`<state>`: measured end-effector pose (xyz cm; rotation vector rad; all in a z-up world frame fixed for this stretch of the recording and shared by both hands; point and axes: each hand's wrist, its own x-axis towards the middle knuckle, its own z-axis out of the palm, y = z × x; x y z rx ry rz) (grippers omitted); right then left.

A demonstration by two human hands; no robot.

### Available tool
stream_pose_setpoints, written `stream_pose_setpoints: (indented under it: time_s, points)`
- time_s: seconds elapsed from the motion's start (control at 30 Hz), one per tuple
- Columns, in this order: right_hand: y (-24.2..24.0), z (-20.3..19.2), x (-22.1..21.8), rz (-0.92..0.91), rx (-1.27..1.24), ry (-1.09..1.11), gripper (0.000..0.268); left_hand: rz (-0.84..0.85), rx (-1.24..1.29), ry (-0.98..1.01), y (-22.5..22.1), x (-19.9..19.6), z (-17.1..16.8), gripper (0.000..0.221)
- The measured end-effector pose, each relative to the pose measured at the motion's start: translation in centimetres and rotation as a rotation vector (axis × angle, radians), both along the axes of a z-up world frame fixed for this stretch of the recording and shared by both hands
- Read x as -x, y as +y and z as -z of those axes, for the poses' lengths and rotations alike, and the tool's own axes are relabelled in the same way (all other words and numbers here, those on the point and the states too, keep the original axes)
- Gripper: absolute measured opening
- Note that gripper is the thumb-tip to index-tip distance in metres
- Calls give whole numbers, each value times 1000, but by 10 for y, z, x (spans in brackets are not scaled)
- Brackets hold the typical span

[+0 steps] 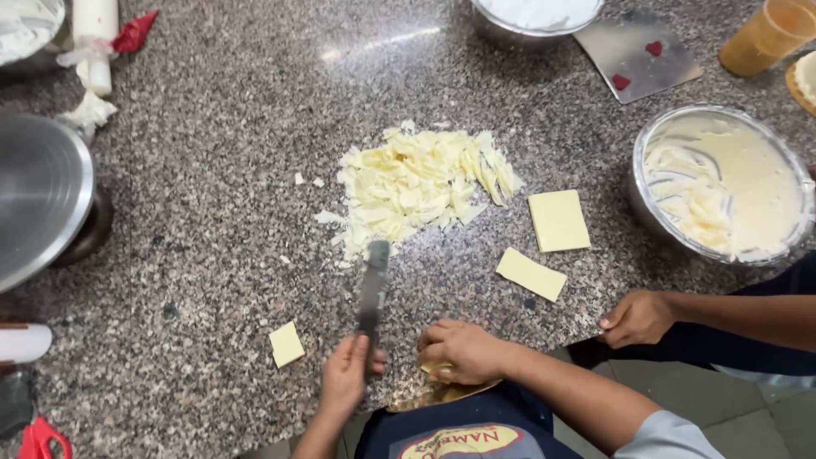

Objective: The person shaves thin slices from blocks of white chocolate with a knife, gathering them into a pile. They then cut smaller pieces from the blocks and place them onto a gold cake board.

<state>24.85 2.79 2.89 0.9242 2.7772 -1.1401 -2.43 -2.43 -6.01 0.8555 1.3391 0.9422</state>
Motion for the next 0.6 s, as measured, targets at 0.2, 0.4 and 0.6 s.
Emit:
stream_pose_setpoints:
  time_s: [0.2, 0.4, 0.6]
  points:
    - [-7, 6, -3, -6, 122, 108, 30, -41, -12, 75, -7, 19, 10, 40]
    - [-16, 22, -8, 154, 199, 164, 33, -197, 16, 157, -4, 47, -5, 29]
    - [-15, 14, -27, 226, 167, 191, 35, 63, -92, 264, -23, 39, -39, 21]
